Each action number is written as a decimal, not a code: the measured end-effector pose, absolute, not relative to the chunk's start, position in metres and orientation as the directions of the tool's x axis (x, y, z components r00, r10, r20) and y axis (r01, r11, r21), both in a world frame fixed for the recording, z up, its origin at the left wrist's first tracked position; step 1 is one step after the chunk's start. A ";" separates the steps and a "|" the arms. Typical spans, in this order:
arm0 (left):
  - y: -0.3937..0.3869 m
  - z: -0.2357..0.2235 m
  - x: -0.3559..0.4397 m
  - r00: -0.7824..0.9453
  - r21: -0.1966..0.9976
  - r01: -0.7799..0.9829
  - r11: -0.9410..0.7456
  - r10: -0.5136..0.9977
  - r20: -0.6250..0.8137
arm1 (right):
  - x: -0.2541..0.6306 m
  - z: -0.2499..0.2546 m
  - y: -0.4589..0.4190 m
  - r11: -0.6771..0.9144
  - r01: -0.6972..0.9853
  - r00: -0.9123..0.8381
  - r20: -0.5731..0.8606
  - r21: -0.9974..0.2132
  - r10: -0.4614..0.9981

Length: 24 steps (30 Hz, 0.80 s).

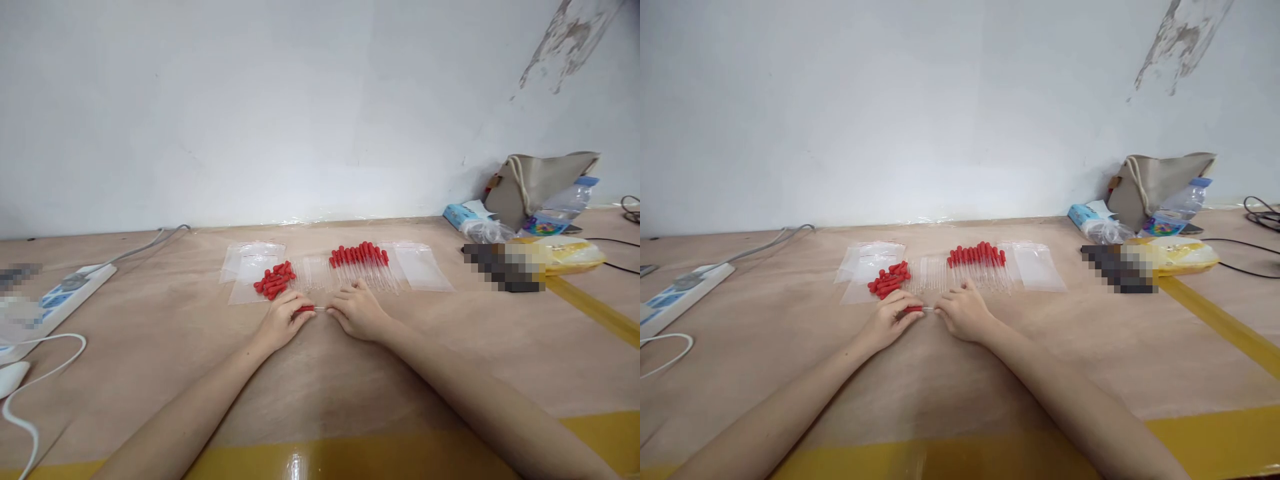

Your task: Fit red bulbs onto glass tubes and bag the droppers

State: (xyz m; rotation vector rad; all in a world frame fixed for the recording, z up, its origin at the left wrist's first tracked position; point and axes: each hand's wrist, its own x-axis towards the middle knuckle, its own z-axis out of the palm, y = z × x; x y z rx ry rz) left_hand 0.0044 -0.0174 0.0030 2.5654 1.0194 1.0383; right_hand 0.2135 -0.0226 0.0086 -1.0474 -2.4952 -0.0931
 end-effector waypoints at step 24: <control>-0.013 -0.003 -0.003 0.484 0.442 0.621 -0.647 0.760 0.433 | 0.238 0.008 0.054 -0.156 0.902 0.291 0.302 -0.403 0.908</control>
